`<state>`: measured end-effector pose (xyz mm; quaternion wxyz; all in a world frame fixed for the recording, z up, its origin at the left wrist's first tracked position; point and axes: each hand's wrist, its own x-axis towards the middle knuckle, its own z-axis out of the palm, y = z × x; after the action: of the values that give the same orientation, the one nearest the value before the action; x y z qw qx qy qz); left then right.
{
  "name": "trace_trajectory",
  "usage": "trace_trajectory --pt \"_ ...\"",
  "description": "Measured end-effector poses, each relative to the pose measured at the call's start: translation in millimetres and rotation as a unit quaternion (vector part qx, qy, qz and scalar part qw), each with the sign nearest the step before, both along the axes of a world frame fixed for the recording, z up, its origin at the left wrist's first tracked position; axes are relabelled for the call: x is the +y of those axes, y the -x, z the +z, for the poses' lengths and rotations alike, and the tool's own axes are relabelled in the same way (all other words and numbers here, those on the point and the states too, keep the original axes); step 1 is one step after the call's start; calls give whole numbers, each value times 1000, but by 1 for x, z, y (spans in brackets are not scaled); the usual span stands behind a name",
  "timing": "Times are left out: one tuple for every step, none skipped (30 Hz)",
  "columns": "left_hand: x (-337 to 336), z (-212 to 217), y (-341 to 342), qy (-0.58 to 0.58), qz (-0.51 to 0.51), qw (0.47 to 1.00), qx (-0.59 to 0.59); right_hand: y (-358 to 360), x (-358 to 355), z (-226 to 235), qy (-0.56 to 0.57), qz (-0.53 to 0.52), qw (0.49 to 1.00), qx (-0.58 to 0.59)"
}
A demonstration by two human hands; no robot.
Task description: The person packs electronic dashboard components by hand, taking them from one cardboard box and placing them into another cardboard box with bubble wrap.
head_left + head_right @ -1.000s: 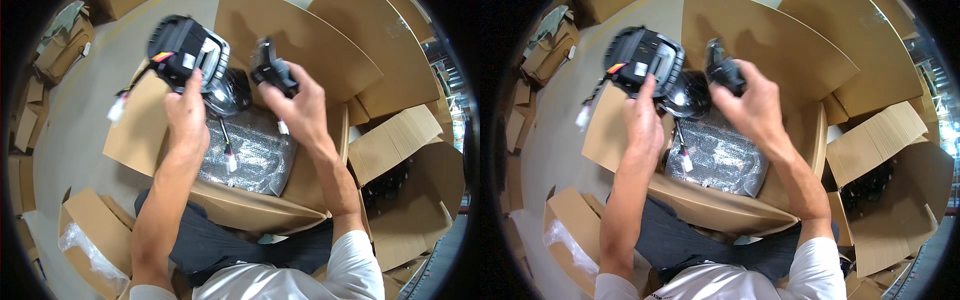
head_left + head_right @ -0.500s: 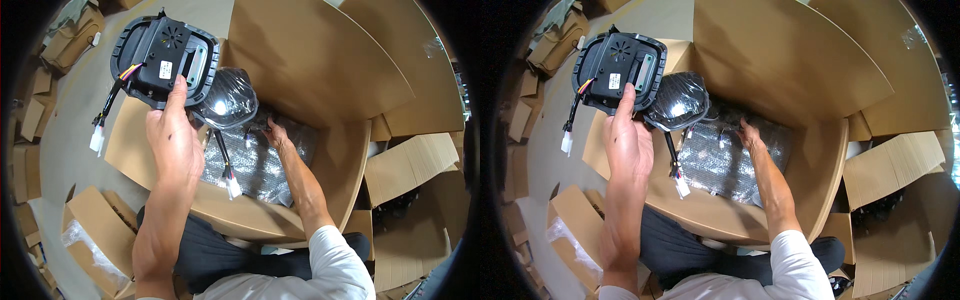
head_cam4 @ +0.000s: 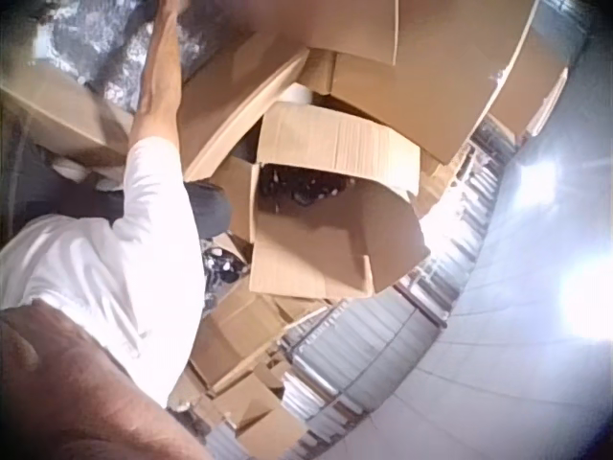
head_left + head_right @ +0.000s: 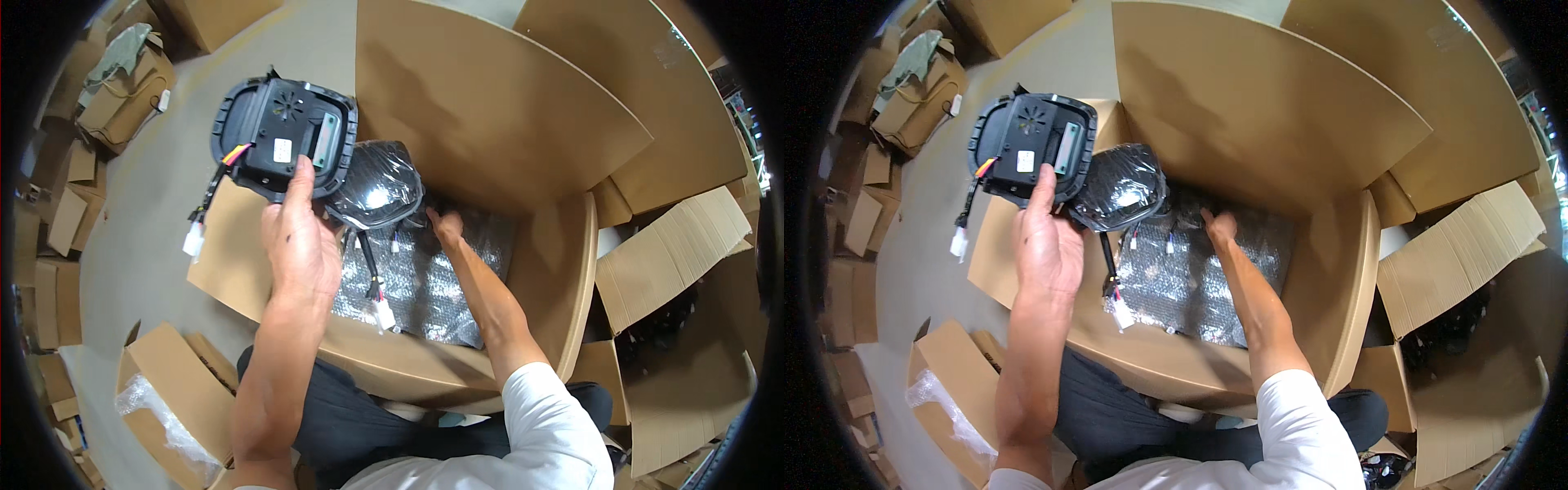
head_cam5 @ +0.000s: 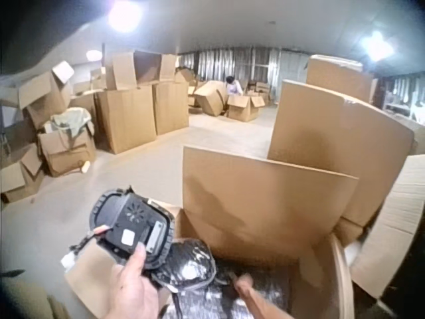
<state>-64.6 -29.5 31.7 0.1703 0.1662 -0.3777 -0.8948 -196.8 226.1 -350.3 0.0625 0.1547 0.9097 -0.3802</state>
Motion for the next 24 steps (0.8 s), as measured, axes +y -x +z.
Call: trace_trajectory --pt "-1 -3 0 -3 -2 1000 2 -8 -7 7 -4 13 1000 -16" --pt "-11 -8 -5 3 9 1000 -16 -24 -36 24 22 38 999 -23" --pt "-12 -10 -3 -16 -3 1000 -15 -21 -38 42 22 36 999 -13" --pt "-8 -4 -2 -39 -26 999 -24 -19 -32 57 27 17 997 63" --pt "-2 1 -2 -63 -50 996 -32 -16 -23 70 31 0 990 139" --pt "7 2 4 -80 -62 995 -23 0 5 88 153 52 981 104" --pt "-11 -5 -2 -48 -51 997 -33 -13 -40 130 331 45 942 -17" --pt "-3 -4 2 -48 -76 996 -25 -2 -17 155 480 98 869 -69" --pt "-13 -8 -3 -39 -62 997 -35 -23 -55 207 590 65 799 -92" --pt "-10 -7 0 -29 -64 997 -19 -27 -48 244 645 139 741 -125" --pt "-3 -7 5 -22 -70 997 -4 -31 -40 270 639 133 748 -119" --pt "0 -6 5 -5 -93 996 -8 -37 -43 288 623 194 752 -91" --pt "-2 -8 2 -3 -91 996 -17 -45 -54 304 609 256 748 -69" --pt "-6 -12 -2 35 -90 995 -19 -60 -73 326 624 258 733 -79" --pt "-3 -12 -3 66 -98 993 -14 -59 -72 323 615 257 744 -54" --pt "-5 -9 -5 65 -99 993 -19 -56 -67 314 632 246 732 -67" --pt "-5 -3 -6 72 -66 991 -91 -50 -53 301 645 236 723 -77" --pt "-2 -1 -3 76 -37 984 -158 -41 -27 276 661 211 716 -79" --pt "-9 -8 -2 55 -49 988 -138 -32 -3 237 675 207 701 -103" --pt "-14 -7 -2 31 -41 990 -129 -29 16 193 663 152 725 -104" --pt "-9 -6 5 -6 -49 992 -112 -23 64 136 643 99 751 -114" --pt "-12 -8 5 -2 -41 992 -118 -30 65 104 637 13 759 -132" --pt "-14 -7 3 2 -51 992 -115 -38 71 78 635 -12 759 -141" --pt "-12 -6 1 3 -66 992 -111 -43 74 57 616 -57 775 -129"
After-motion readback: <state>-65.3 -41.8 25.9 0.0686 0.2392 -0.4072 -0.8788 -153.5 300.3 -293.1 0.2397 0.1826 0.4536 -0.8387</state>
